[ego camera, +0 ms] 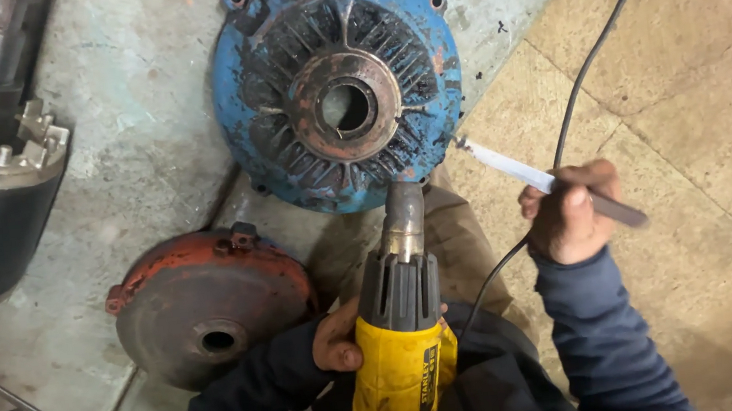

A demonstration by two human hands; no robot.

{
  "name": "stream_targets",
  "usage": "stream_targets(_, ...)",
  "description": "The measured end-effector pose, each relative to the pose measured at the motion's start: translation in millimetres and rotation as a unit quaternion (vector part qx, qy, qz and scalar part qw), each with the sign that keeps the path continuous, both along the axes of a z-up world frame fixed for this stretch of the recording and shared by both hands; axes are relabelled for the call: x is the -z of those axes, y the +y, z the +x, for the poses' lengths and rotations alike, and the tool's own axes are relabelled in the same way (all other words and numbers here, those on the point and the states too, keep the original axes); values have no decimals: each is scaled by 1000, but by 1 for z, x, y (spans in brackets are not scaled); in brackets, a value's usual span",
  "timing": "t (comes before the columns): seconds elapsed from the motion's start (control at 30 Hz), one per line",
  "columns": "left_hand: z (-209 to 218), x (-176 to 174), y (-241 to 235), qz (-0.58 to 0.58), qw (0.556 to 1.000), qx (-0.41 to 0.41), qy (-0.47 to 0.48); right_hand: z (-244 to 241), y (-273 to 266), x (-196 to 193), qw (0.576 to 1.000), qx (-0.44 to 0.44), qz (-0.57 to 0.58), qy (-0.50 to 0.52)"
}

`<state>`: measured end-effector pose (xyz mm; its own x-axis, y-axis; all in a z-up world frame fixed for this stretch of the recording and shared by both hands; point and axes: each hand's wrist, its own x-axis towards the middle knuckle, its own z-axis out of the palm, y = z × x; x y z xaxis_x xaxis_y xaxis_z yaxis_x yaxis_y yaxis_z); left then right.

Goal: Scraping old paint or debris from a blue electric motor end bell using a heat gun and a knife.

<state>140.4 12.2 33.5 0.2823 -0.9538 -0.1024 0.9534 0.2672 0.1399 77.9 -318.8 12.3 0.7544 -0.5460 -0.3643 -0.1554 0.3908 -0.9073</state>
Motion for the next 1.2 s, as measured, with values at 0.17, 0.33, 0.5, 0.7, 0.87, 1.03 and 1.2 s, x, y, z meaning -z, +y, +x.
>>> stream_targets(0.17,1,-4,2,6,1000,-6,15,14,-19,-32,970,-2,-244,3)
stream_targets(0.33,-5,3,-2,1,999,-30,-44,13,-34,-18,739,-213,-639,-17)
stream_targets(0.5,-12,6,-4,11,997,-45,-63,53,-30,19,598,-399,-694,33)
stream_targets(0.7,-14,5,-3,9,999,-23,-35,50,-27,7,516,-455,-725,42)
stream_targets(0.87,-11,3,-3,10,1000,-5,-16,31,-30,-22,524,-456,-715,70)
stream_targets(1.03,11,-5,-5,-52,995,45,66,-8,-13,-53,942,-232,-229,83)
stream_targets(1.2,-25,17,9,-14,999,9,32,5,-13,-85,916,-386,65,85)
